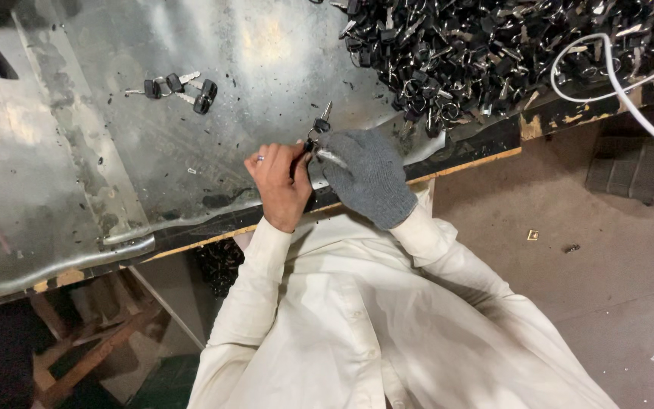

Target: The person repeatedly picks up small black key blanks and metal key rings from a large pile on a metal table, then joins them together by hand. The assembled keys are placed into a smaller pile on the table.

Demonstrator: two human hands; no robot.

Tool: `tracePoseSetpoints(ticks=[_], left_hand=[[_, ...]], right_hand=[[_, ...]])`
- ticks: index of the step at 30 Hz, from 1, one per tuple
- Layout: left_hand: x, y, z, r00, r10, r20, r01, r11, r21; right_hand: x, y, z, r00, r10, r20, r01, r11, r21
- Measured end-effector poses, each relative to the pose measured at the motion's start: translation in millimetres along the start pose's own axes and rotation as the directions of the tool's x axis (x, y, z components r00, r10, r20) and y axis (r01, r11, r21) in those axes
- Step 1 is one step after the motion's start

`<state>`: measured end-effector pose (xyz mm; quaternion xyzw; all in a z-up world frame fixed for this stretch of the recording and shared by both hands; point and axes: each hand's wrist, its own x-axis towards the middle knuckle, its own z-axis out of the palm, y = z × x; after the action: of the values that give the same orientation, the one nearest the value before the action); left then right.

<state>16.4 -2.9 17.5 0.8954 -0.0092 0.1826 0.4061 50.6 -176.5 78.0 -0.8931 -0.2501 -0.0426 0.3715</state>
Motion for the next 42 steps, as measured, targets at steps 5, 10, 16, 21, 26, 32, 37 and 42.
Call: tracePoseSetpoints(ticks=[5,10,16,21,26,32,37,42], left_hand=[[0.4,-7.8,4.5,0.999,0.017,0.03,-0.017,1.0,0.002],[1.9,-11.2,0.9,0.995,0.058,0.082,-0.062,0.997,0.044],[71.4,-44.1,-64.9,0.98,0.052,-0.192,0.057,0.852,0.52],[168.4,-33.2,36.6,0.95,0.313,0.004,-0.312,0.945,0.104],[230.0,-37.3,70.7,0.967,0.233,0.105,-0.251,0.943,0.22],[81.9,1.5,-20.5,0.978,0.162,0.133,-0.162,0.987,-0.012],[-19.9,72.6,-29.9,0.957,0.002,0.29,0.161,0.826,-0.54],[22.8,65.2,-22.9,0.94,0.222,0.259,-0.195,0.973,-0.125]], right_hand=[[13.2,-9.6,-4.7,0.993,-0.02,0.119,0.032,0.994,-0.1],[27.4,-9.4,-10.4,0.983,-0.04,0.181,0.058,0.994,-0.093],[-4.9,-3.3,-36.8,0.973,-0.23,0.032,0.232,0.966,-0.118],[-21.8,19.1,-12.0,0.99,0.107,-0.095,-0.096,0.989,0.108],[-34.8,33.5,-13.3,0.992,0.12,-0.046,-0.108,0.972,0.21],[-35.4,31.0,-15.9,0.966,0.247,-0.07,-0.197,0.888,0.416],[-21.8,29.0,-23.2,0.985,0.089,0.145,-0.15,0.859,0.49],[-6.5,27.7,-37.1,0.967,0.253,-0.018,-0.235,0.92,0.314]])
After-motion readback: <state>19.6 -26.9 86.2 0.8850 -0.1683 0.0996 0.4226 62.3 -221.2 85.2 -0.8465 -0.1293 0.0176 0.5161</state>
